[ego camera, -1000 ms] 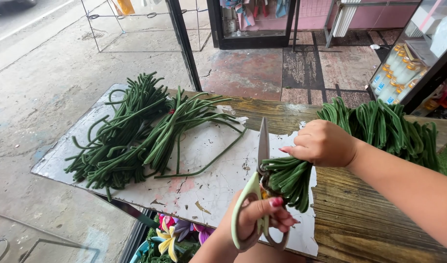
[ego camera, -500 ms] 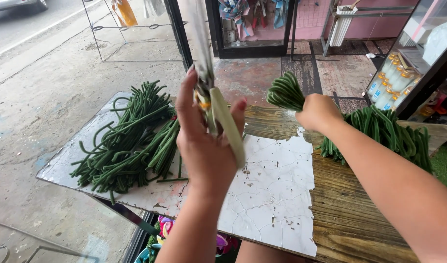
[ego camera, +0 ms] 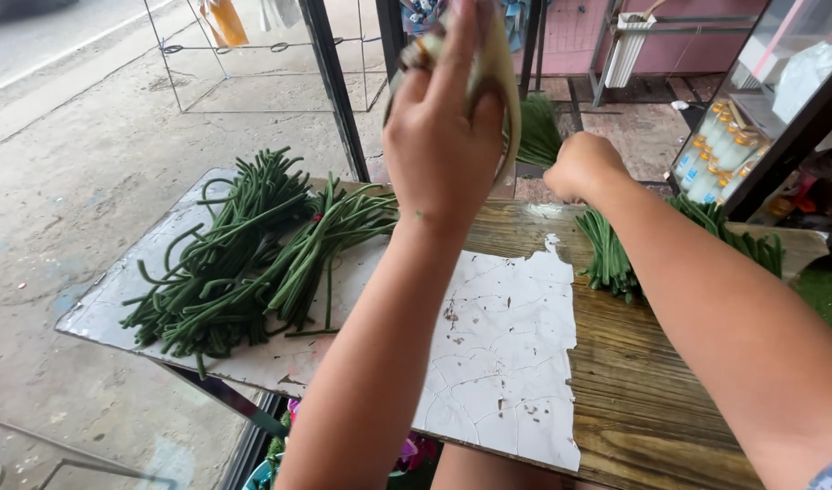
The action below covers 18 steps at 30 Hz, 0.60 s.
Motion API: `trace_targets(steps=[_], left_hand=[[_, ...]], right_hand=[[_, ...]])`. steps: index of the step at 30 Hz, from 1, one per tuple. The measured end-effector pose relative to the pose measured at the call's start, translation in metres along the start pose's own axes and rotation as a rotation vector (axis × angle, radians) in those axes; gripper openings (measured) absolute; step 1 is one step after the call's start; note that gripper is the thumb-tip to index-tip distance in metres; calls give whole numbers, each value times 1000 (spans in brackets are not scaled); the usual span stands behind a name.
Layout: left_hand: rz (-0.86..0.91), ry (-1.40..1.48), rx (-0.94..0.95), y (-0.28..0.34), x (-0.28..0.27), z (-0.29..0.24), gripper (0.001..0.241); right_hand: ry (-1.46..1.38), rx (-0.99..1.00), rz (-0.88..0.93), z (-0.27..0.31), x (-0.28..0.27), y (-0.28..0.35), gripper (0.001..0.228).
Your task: The person gathers bundles of long green flower stems by hand and cuts the ends even using shears.
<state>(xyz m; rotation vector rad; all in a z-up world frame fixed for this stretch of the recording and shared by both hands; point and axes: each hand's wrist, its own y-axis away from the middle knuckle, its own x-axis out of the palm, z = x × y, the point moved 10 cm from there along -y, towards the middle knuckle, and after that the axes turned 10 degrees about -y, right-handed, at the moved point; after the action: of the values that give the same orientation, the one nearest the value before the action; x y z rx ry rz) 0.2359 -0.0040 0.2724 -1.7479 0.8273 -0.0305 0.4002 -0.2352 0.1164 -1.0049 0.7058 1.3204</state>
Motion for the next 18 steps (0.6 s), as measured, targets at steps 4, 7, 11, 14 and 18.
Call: trace_targets(steps=[4, 7, 11, 14, 18], left_hand=[[94, -262, -26, 16, 43, 38, 43], [731, -562, -85, 60, 124, 97, 26], [211, -221, 3, 3, 16, 23, 59], [-468, 181, 81, 12, -46, 11, 64], [595, -422, -4, 46, 87, 89, 32]], right_hand=[[10, 40, 15, 44, -34, 26, 33], [-26, 144, 47, 63, -71, 31, 42], [-79, 163, -33, 44, -54, 14, 26], [2, 103, 81, 34, -20, 11, 23], [-47, 53, 65, 57, -54, 24, 48]])
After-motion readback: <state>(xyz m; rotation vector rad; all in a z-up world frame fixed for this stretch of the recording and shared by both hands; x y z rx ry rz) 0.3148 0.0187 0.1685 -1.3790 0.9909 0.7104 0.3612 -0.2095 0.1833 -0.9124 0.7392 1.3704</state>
